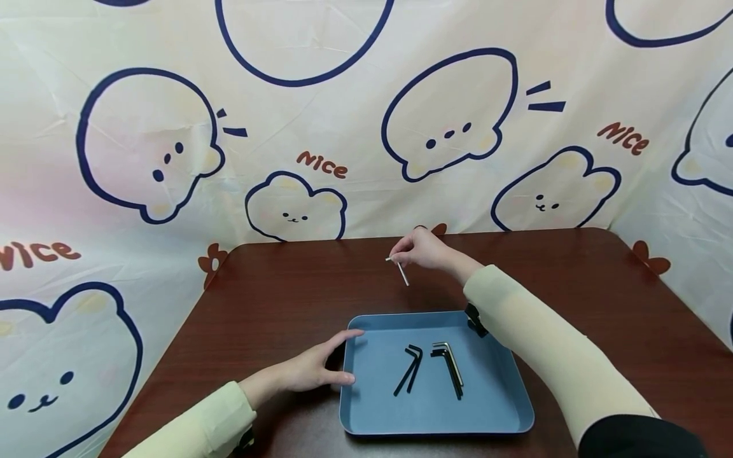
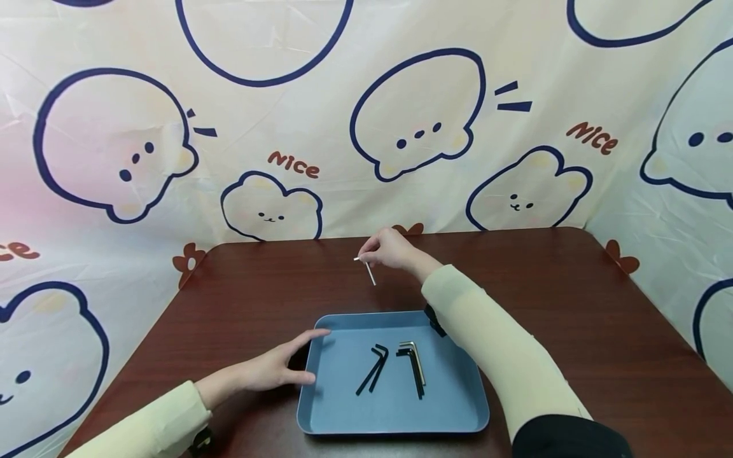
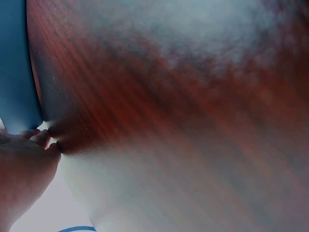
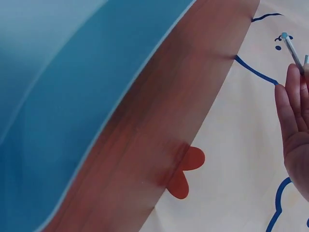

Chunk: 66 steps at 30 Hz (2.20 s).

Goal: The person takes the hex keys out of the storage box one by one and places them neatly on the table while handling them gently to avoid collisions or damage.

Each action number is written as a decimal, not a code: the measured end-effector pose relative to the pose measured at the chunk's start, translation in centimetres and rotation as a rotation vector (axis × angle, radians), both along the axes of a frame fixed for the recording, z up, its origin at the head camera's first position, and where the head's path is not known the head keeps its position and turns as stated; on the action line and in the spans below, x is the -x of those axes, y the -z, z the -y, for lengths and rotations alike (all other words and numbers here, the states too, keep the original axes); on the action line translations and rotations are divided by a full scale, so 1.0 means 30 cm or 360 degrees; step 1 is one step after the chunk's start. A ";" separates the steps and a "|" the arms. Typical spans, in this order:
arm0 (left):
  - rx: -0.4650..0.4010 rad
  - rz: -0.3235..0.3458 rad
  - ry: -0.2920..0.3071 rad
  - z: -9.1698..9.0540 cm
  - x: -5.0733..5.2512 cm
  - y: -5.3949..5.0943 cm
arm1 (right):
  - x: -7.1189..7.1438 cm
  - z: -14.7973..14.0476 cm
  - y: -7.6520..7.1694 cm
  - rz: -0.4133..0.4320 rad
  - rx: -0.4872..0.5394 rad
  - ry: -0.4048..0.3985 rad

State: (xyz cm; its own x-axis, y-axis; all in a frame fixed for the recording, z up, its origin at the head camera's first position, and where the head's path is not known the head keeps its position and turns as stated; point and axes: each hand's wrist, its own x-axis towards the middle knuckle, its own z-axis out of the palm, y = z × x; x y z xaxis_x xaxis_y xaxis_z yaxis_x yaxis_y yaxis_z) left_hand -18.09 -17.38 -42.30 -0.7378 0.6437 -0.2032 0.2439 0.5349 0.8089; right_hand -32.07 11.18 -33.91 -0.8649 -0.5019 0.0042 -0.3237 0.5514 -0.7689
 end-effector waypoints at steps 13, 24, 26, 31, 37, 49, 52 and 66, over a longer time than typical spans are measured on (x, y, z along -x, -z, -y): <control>-0.0010 -0.0006 0.0006 0.001 0.000 0.002 | 0.017 0.016 0.070 0.0062 -0.0002 0.0039; -0.0022 0.0000 0.0009 0.001 0.001 0.001 | 0.015 0.044 0.146 0.0118 -0.0079 0.0118; -0.0023 0.0000 0.0012 0.001 0.000 0.001 | 0.013 0.049 0.154 0.0102 -0.0093 0.0111; -0.0026 0.0010 0.0013 0.001 0.000 0.001 | 0.000 0.067 0.169 0.0107 -0.0115 0.0119; -0.0028 0.0009 0.0013 0.000 0.000 0.001 | -0.016 0.090 0.196 0.0174 -0.0118 0.0116; -0.0018 -0.0017 0.0022 -0.001 -0.002 0.001 | 0.005 0.097 0.239 0.0085 -0.0214 0.0206; -0.0019 -0.0019 0.0022 -0.003 0.000 0.002 | 0.013 0.096 0.248 0.0048 -0.0254 0.0201; 0.0006 -0.0031 0.0011 -0.003 0.005 0.001 | 0.028 0.087 0.265 -0.0007 -0.0270 0.0207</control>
